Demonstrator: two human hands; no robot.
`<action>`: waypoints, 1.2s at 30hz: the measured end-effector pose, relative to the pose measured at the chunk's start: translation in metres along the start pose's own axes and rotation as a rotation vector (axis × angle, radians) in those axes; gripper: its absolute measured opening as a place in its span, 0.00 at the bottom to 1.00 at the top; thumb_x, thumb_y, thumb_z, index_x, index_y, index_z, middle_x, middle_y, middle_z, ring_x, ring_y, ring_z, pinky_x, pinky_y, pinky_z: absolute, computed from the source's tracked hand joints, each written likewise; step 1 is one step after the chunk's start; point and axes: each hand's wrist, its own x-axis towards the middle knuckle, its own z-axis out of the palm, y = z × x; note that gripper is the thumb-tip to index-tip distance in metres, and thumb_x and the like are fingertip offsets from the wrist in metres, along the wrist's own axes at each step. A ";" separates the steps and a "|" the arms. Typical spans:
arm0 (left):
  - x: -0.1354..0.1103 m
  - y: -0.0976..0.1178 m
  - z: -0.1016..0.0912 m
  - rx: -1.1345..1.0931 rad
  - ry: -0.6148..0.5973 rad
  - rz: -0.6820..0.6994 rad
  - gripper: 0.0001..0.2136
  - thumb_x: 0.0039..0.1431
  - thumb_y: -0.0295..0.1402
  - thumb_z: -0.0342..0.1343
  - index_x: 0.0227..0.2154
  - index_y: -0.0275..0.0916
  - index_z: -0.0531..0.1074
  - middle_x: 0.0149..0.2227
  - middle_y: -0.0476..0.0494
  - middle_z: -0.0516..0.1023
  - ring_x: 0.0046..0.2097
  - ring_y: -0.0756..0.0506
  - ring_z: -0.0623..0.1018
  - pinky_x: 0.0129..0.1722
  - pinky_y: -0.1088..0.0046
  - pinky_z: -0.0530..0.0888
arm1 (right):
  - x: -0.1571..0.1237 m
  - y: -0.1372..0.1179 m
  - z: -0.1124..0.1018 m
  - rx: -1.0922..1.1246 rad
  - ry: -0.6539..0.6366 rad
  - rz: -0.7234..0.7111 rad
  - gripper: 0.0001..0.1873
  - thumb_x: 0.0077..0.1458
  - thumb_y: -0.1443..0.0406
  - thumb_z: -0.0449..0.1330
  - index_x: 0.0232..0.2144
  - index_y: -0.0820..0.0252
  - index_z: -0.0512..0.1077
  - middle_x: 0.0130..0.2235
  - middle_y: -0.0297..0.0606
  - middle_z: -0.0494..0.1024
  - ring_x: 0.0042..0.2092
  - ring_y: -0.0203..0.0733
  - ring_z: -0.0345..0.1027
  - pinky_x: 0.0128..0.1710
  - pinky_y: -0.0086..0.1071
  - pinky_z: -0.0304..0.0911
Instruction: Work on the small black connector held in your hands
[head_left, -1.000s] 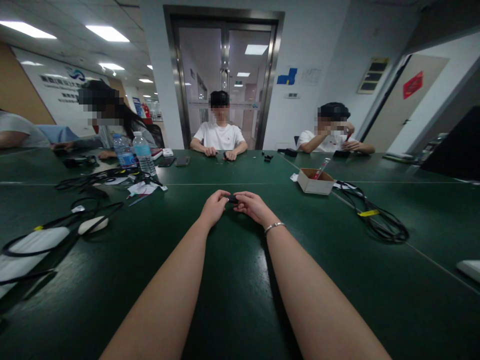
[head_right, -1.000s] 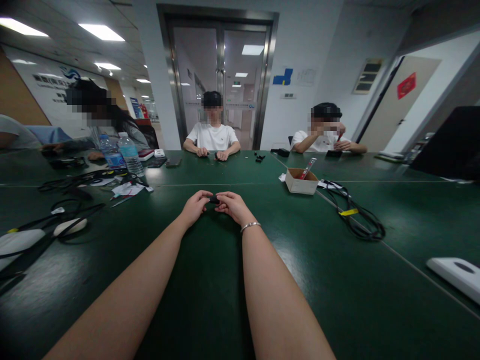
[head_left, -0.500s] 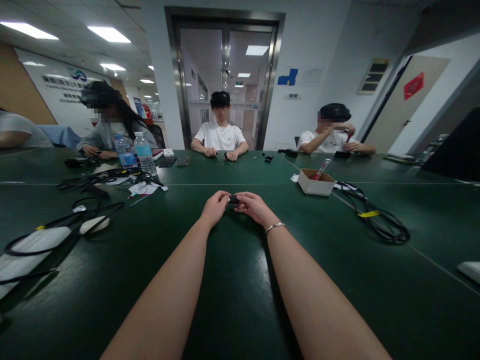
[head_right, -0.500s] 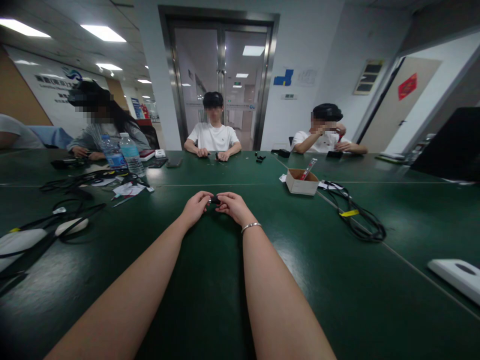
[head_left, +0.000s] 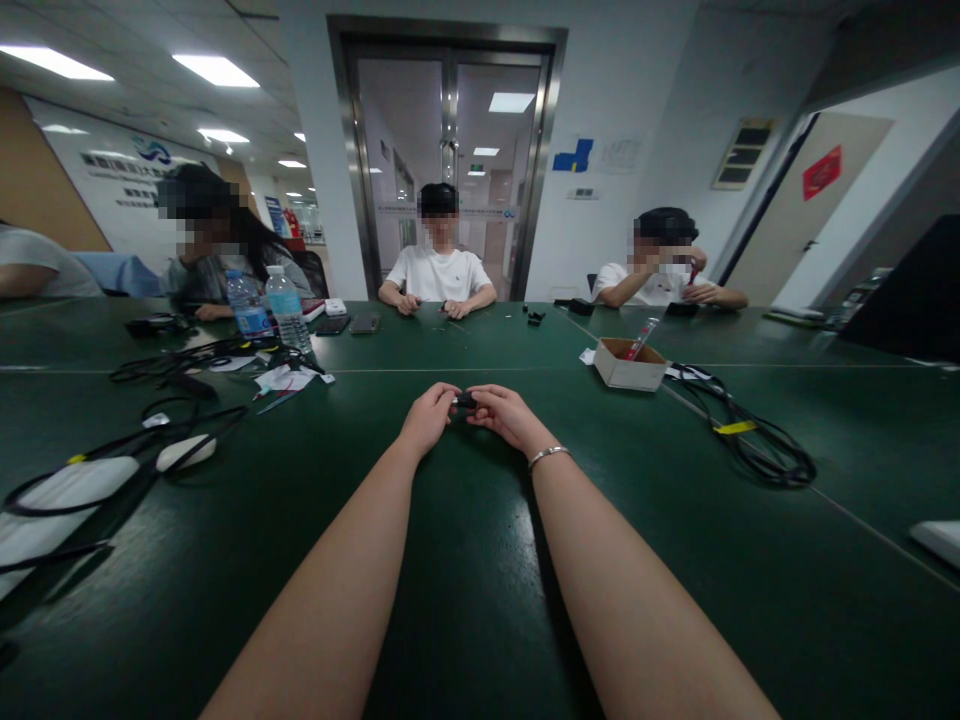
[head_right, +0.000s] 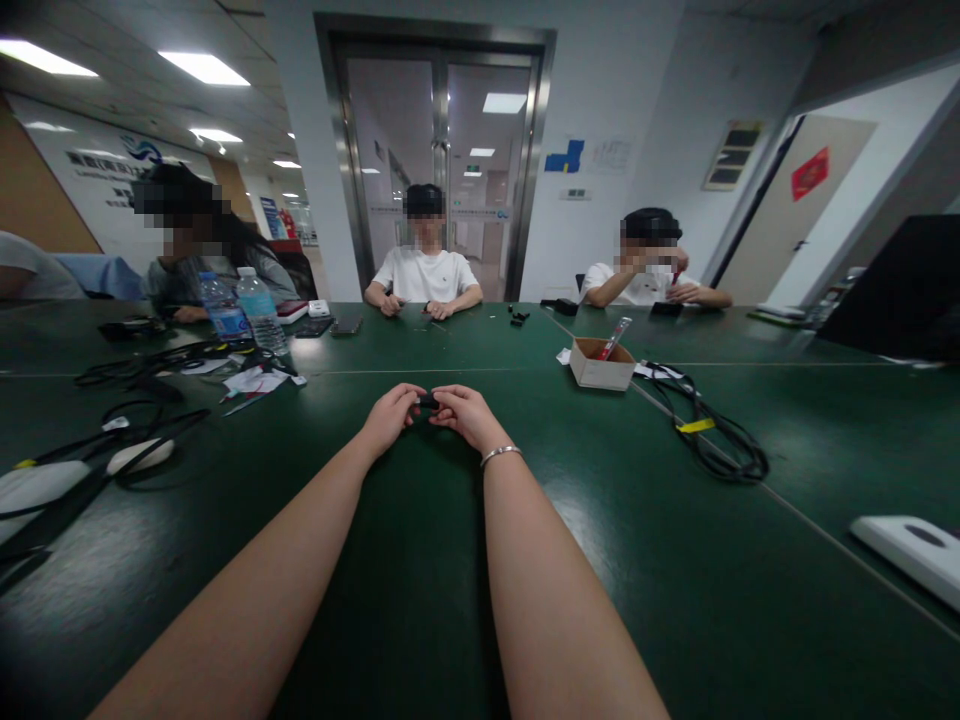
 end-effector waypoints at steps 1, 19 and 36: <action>0.000 0.000 0.000 -0.010 0.003 -0.008 0.12 0.57 0.35 0.46 0.38 0.40 0.72 0.29 0.49 0.72 0.25 0.53 0.68 0.24 0.78 0.64 | 0.000 0.000 0.000 0.000 0.000 -0.001 0.03 0.54 0.75 0.60 0.33 0.67 0.72 0.23 0.34 0.72 0.20 0.30 0.65 0.29 0.30 0.74; -0.001 0.002 -0.001 -0.017 0.009 -0.017 0.11 0.55 0.34 0.49 0.40 0.40 0.71 0.32 0.48 0.73 0.26 0.52 0.69 0.24 0.78 0.65 | -0.001 -0.002 0.001 0.003 0.003 0.006 0.04 0.54 0.75 0.59 0.33 0.66 0.72 0.24 0.35 0.72 0.20 0.29 0.63 0.29 0.30 0.74; 0.001 0.000 0.000 -0.036 0.033 -0.039 0.11 0.53 0.31 0.48 0.39 0.40 0.71 0.31 0.48 0.73 0.26 0.52 0.69 0.25 0.78 0.66 | -0.001 -0.001 0.000 0.018 -0.006 -0.002 0.05 0.55 0.76 0.58 0.32 0.66 0.72 0.24 0.35 0.73 0.20 0.30 0.64 0.29 0.30 0.74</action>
